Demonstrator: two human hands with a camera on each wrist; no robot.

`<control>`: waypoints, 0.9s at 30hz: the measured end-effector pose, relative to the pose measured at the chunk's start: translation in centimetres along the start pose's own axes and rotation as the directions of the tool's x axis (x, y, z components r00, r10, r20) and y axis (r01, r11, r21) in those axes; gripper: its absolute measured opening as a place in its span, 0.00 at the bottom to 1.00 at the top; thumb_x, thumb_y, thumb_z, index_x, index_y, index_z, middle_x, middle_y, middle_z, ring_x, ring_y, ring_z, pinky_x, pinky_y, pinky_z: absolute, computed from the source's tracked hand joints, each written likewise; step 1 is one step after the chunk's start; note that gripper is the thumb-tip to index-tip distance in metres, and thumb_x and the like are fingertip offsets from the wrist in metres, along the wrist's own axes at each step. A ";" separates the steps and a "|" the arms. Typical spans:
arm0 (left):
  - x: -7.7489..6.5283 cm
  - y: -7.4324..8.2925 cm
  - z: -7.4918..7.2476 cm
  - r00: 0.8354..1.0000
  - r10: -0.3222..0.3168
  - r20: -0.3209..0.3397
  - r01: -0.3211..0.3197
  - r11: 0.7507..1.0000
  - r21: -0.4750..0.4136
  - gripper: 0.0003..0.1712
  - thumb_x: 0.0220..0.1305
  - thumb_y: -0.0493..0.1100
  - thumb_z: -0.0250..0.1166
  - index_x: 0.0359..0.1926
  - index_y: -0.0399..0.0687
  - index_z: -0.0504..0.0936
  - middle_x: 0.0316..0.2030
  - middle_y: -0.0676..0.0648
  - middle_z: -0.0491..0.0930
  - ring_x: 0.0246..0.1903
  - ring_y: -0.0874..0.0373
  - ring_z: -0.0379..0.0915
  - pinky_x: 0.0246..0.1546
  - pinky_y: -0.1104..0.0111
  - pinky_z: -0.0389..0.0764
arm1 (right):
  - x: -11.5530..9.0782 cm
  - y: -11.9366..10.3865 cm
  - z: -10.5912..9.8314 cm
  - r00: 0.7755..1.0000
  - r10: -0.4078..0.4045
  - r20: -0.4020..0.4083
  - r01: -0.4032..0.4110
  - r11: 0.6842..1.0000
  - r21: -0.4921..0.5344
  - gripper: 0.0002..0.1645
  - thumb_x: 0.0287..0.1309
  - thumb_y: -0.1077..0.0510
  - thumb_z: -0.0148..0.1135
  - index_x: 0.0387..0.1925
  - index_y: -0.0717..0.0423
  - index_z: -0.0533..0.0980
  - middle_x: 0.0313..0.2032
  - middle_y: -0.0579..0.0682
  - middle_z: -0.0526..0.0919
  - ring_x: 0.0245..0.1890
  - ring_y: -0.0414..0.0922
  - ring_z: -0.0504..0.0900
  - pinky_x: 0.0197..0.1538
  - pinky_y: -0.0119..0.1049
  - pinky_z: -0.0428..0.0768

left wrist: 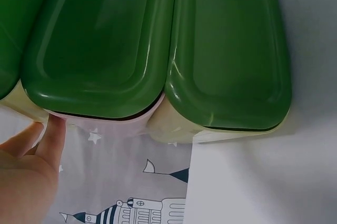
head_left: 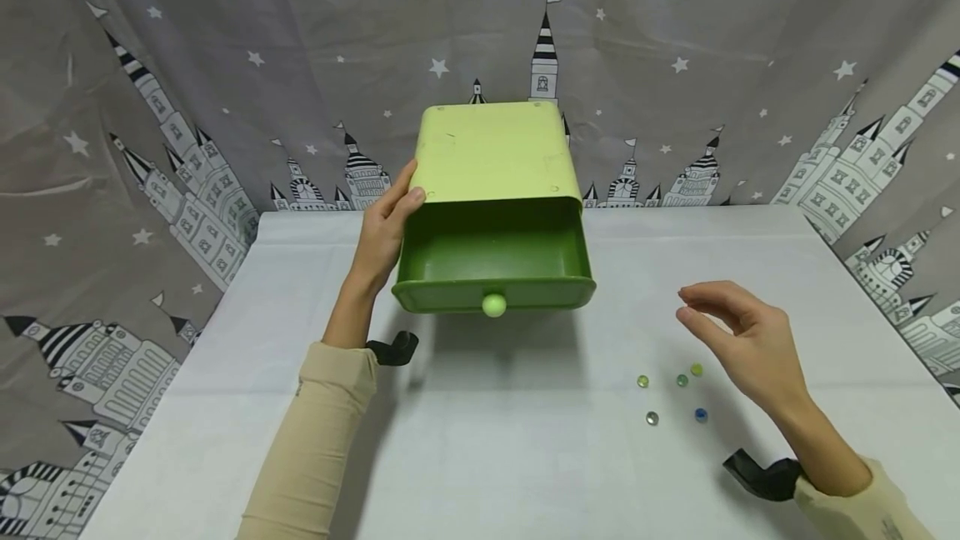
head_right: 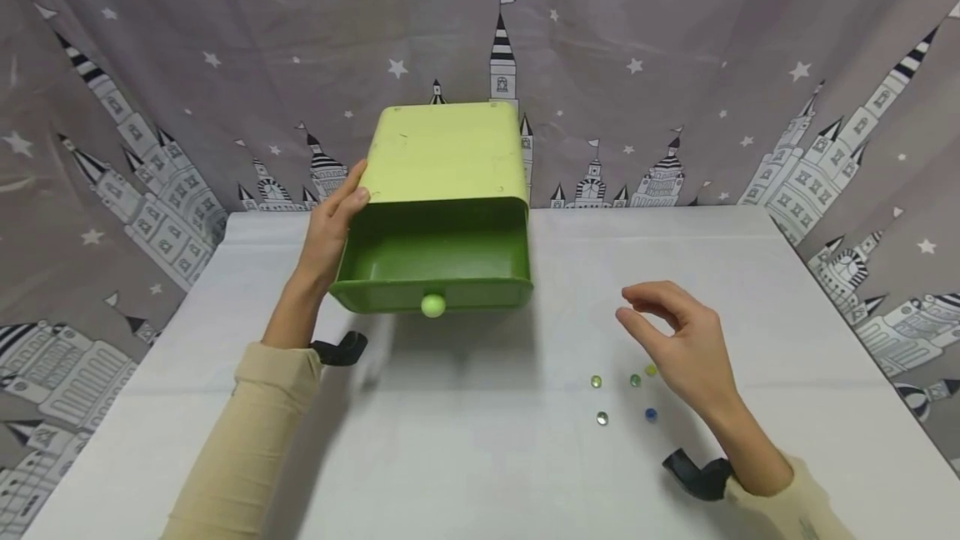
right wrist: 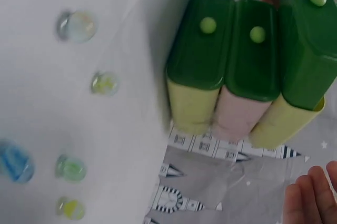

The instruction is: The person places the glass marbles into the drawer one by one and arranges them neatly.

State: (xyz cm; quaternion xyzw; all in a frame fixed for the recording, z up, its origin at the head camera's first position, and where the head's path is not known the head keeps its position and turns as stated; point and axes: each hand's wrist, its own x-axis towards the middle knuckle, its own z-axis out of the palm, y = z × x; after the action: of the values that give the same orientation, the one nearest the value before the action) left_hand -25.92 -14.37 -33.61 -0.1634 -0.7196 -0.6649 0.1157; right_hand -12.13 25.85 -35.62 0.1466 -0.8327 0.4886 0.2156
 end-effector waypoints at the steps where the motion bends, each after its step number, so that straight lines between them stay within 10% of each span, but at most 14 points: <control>1: 0.0 0.0 0.0 1.000 0.000 0.001 0.000 1.000 0.002 0.32 0.73 0.46 0.56 0.74 0.48 0.62 0.73 0.50 0.59 0.72 0.64 0.48 0.70 0.69 0.53 | -0.1 0.2 -0.1 1.000 -0.006 -0.001 0.006 1.000 -0.010 0.13 0.55 0.75 0.66 0.43 0.67 0.82 0.41 0.43 0.83 0.43 0.35 0.81 0.52 0.21 0.75; 27: 0.0 0.1 0.0 1.000 -0.018 -0.007 0.018 1.000 0.017 0.31 0.73 0.47 0.56 0.74 0.51 0.63 0.73 0.52 0.60 0.72 0.64 0.48 0.70 0.69 0.53 | -3.8 4.2 -1.3 0.984 0.120 0.129 -0.092 0.973 -0.210 0.09 0.58 0.64 0.69 0.42 0.57 0.84 0.40 0.49 0.86 0.40 0.29 0.80 0.48 0.15 0.71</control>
State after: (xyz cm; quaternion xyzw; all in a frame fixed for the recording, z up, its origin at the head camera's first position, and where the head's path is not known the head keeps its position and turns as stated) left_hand -25.89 -14.39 -33.56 -0.1538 -0.7262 -0.6604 0.1133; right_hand -10.44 29.12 -40.12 0.1131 -0.8981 0.4001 0.1437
